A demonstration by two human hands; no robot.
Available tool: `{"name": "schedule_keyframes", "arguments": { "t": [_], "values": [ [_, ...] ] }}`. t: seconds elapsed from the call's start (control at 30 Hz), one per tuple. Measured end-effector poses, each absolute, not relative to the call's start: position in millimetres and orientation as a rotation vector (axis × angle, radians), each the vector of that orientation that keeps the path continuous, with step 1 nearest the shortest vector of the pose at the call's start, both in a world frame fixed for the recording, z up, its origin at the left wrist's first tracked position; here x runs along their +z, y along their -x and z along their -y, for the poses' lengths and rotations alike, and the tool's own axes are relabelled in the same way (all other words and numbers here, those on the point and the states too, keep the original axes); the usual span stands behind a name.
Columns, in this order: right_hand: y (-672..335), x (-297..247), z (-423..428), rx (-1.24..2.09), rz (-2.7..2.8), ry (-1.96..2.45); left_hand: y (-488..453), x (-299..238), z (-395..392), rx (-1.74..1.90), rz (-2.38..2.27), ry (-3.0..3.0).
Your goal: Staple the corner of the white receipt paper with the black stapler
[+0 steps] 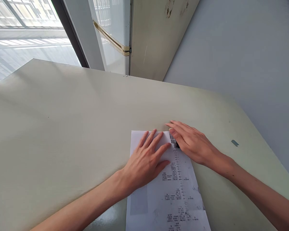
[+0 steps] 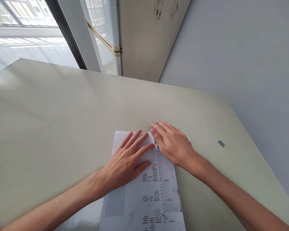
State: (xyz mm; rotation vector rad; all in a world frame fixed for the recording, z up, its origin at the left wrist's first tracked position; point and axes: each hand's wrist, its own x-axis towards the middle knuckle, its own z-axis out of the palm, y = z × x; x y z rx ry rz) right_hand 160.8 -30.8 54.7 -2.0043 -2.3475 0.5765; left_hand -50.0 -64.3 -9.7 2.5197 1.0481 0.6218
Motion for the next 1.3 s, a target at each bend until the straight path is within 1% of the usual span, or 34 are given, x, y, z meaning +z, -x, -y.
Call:
{"name": "schedule_keyframes", "arguments": {
  "t": [0.23, 0.43, 0.6, 0.7, 0.9, 1.03, 1.1, 1.17, 1.3],
  "values": [
    [-157, 52, 31, 0.484, 2.421, 1.999, 50, -10, 64, 0.619, -1.044, -2.516],
    [-153, 45, 31, 0.308, 2.484, 1.948, 50, -8, 64, 0.593, -1.058, -2.521],
    [-149, 32, 30, 0.086, 2.545, 1.858, 50, -8, 64, 0.607, -1.052, -2.51],
    [-146, 27, 30, 0.024, 2.548, 1.86, 51, -7, 64, 0.595, -1.052, -2.508],
    [-146, 26, 30, 0.003, 2.544, 1.844, 52, -7, 64, 0.592, -1.052, -2.511],
    [-153, 34, 34, 0.136, 2.447, 1.763, 52, -9, 65, 0.608, -1.054, -2.508],
    [-162, 36, 37, 0.21, 2.321, 1.692, 52, -10, 64, 0.618, -1.053, -2.503],
    [-174, 34, 43, 0.209, 2.24, 1.58, 54, -10, 62, 0.62, -1.049, -2.503],
    [-204, 21, 58, 0.175, 2.281, 1.369, 65, -10, 52, 0.587, -1.027, -2.54]
  ]
}}
